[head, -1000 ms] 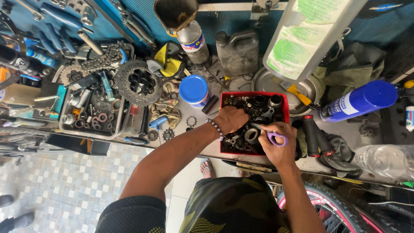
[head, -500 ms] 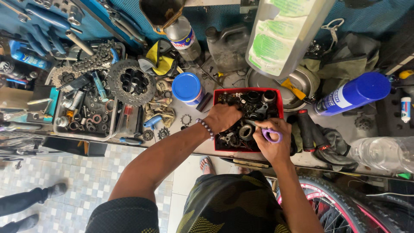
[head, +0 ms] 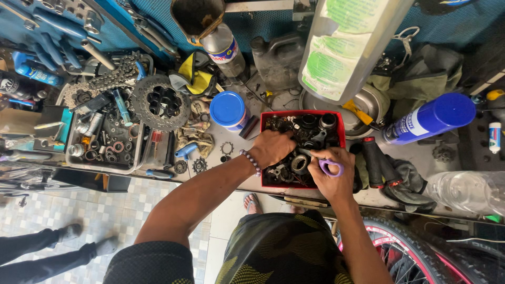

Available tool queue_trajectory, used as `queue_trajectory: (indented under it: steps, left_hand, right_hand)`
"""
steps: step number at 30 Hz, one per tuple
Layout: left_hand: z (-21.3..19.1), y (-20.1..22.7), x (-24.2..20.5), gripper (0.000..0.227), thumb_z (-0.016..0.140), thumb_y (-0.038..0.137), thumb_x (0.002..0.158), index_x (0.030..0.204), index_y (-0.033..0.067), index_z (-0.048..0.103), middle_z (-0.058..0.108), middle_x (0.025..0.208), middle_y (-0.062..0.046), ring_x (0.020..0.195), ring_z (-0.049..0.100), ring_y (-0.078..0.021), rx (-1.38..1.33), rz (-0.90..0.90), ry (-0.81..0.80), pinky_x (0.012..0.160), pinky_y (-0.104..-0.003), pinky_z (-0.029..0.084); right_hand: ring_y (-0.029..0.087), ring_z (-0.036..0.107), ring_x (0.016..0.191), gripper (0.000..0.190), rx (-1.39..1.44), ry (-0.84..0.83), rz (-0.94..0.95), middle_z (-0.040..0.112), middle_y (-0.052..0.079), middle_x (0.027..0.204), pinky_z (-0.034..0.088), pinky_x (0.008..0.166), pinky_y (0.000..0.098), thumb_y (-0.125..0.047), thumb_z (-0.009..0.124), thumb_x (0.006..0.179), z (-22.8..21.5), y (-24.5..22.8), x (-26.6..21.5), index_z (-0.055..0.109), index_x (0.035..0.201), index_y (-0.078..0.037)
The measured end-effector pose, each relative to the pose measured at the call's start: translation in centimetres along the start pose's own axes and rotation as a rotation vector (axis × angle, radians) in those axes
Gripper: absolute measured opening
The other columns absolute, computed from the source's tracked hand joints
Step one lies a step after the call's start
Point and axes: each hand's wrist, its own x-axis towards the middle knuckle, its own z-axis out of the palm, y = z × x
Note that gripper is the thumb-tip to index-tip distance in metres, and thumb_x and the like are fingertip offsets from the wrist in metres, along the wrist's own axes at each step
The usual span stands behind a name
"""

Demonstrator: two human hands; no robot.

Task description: The person assembles small bicycle gears and sprockets on a workbench, using a pair of scissors to sort through a red bin of parts. They place selected components on the table and handle them with both hands.

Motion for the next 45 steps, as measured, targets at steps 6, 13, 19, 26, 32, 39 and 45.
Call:
queue_trajectory:
  steps: [6, 13, 19, 26, 32, 39, 45]
  left_hand:
    - [0.6, -0.2, 0.6, 0.017, 0.059, 0.014, 0.096, 0.106, 0.0104, 0.072, 0.058, 0.142, -0.014, 0.103, 0.073, -0.0331, -0.019, 0.0, 0.008, 0.082, -0.044, 0.06]
    - [1.5, -0.7, 1.3, 0.016, 0.065, 0.014, 0.089, 0.104, 0.0119, 0.071, 0.068, 0.121, -0.013, 0.105, 0.071, -0.0326, -0.048, 0.004, 0.085, 0.085, -0.046, 0.058]
    - [1.3, -0.9, 0.9, 0.019, 0.066, 0.013, 0.088, 0.106, 0.0097, 0.072, 0.067, 0.12, -0.013, 0.108, 0.069, -0.0339, -0.086, 0.022, 0.065, 0.089, -0.046, 0.056]
    - [1.1, 0.8, -2.8, 0.03, 0.071, 0.008, 0.075, 0.103, -0.0028, 0.063, 0.063, 0.106, -0.021, 0.093, 0.067, -0.0404, -0.599, 0.144, 0.746, 0.08, -0.045, 0.056]
    - [2.4, 3.9, -6.7, 0.02, 0.073, 0.011, 0.075, 0.086, 0.0029, 0.058, 0.061, 0.088, -0.014, 0.079, 0.065, -0.0328, -1.002, 0.011, 0.911, 0.071, -0.043, 0.054]
    - [6.3, 4.9, -11.4, 0.017, 0.078, 0.008, 0.083, 0.094, 0.0016, 0.067, 0.068, 0.086, -0.009, 0.073, 0.066, -0.0166, -1.366, -0.118, 1.003, 0.067, -0.033, 0.057]
    - [11.6, 5.0, -17.4, 0.018, 0.08, 0.011, 0.089, 0.093, -0.0009, 0.066, 0.07, 0.08, -0.006, 0.063, 0.064, -0.0081, -1.868, -0.244, 0.736, 0.053, -0.025, 0.055]
  right_hand:
    - [0.027, 0.062, 0.096, 0.022, -0.011, -0.008, 0.018, 0.07, 0.003, 0.09, 0.043, 0.091, 0.0424, -0.01, 0.077, 0.08, -0.1, -0.1, 0.0, 0.072, 0.1, -0.017]
    - [0.028, 0.062, 0.097, 0.022, -0.018, -0.006, 0.006, 0.07, 0.005, 0.093, 0.043, 0.09, 0.0431, -0.01, 0.077, 0.08, -0.1, 0.0, 0.0, 0.072, 0.1, -0.017]
    - [0.028, 0.064, 0.098, 0.023, 0.009, 0.008, -0.035, 0.07, 0.005, 0.093, 0.044, 0.091, 0.0432, -0.01, 0.075, 0.08, -0.1, 0.3, -0.2, 0.072, 0.101, -0.017]
    - [0.026, 0.066, 0.092, 0.018, 0.113, -0.006, -0.059, 0.07, 0.009, 0.1, 0.052, 0.082, 0.0374, -0.008, 0.078, 0.085, -1.6, -0.6, 0.6, 0.073, 0.103, -0.013]
    - [0.012, 0.062, 0.079, 0.012, 0.223, -0.126, 0.08, 0.07, 0.007, 0.096, 0.049, 0.074, 0.0255, -0.01, 0.075, 0.099, -2.4, -1.4, 3.2, 0.072, 0.108, -0.003]
    - [0.011, 0.056, 0.073, 0.013, 0.223, -0.38, 0.339, 0.067, 0.014, 0.084, 0.045, 0.069, 0.0276, -0.01, 0.075, 0.101, -1.8, -0.4, 3.9, 0.074, 0.112, -0.003]
    - [0.016, 0.062, 0.073, 0.029, 0.366, -0.232, 0.777, 0.074, 0.009, 0.092, 0.042, 0.062, 0.0297, -0.03, 0.074, 0.099, -0.8, 1.6, 2.0, 0.068, 0.123, -0.016]
